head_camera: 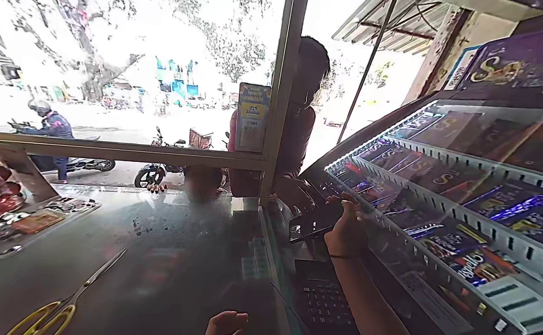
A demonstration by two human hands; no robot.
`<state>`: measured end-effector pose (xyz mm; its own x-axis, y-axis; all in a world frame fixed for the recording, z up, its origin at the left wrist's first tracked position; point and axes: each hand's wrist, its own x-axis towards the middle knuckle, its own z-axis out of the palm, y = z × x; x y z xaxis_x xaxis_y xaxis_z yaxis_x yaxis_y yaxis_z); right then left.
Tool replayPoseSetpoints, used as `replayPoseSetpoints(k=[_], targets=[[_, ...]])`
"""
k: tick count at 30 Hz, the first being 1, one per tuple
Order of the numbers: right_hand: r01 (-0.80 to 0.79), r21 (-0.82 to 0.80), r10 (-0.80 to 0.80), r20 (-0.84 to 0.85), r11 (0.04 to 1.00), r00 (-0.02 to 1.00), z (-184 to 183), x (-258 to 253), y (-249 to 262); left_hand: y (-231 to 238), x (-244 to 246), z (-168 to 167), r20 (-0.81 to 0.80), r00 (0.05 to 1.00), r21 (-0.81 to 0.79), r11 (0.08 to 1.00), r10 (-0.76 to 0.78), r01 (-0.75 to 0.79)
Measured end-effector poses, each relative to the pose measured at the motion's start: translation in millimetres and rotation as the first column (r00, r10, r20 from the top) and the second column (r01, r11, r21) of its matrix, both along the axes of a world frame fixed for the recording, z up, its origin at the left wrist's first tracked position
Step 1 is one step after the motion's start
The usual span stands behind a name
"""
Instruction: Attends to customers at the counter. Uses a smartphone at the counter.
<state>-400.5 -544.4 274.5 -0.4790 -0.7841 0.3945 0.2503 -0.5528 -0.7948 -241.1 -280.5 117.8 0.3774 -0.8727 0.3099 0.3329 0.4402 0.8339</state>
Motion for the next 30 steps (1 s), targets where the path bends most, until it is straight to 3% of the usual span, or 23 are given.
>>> replayPoseSetpoints(k=[9, 15, 19, 22, 24, 27, 30], targets=[[0.092, 0.046, -0.093, 0.011, 0.995, 0.996, -4.3, 5.6, -7.9, 5.0, -4.6, 3.1, -0.003, 0.999, -0.005, 0.999, 0.046, -0.046], [0.038, 0.061, -0.047, 0.149, 0.997, 0.988, -10.5, 13.9, -17.3, 2.6, -6.2, 6.7, 0.029, 0.995, 0.043, 0.994, 0.1, -0.101], [-0.092, 0.102, 0.063, 0.256, 0.991, 0.965, -20.4, 19.0, -20.4, 8.3, -10.1, 6.3, 0.156, 0.967, 0.059, 0.975, 0.202, -0.213], [-0.124, 0.104, 0.094, 0.254, 0.987, 0.963, -22.3, 17.4, -33.9, 7.0, -13.9, 3.6, 0.238, 0.932, -0.007, 0.96, 0.273, -0.279], [-0.148, 0.144, 0.107, 0.263, 0.978, 0.959, -14.0, 16.4, -33.9, 9.8, -18.3, 1.0, 0.225, 0.923, -0.131, 0.948, 0.313, -0.29], [-0.118, 0.17, 0.078, 0.228, 0.978, 0.971, 2.7, 0.3, -4.4, 32.6, -36.4, -4.1, 0.193, 0.96, -0.256, 0.955, 0.204, -0.152], [-0.085, -0.084, 0.099, 0.188, 0.993, 0.977, 19.8, -34.6, 64.3, 53.3, -68.1, -22.4, 0.275, 0.956, -0.186, 0.969, -0.107, 0.163]])
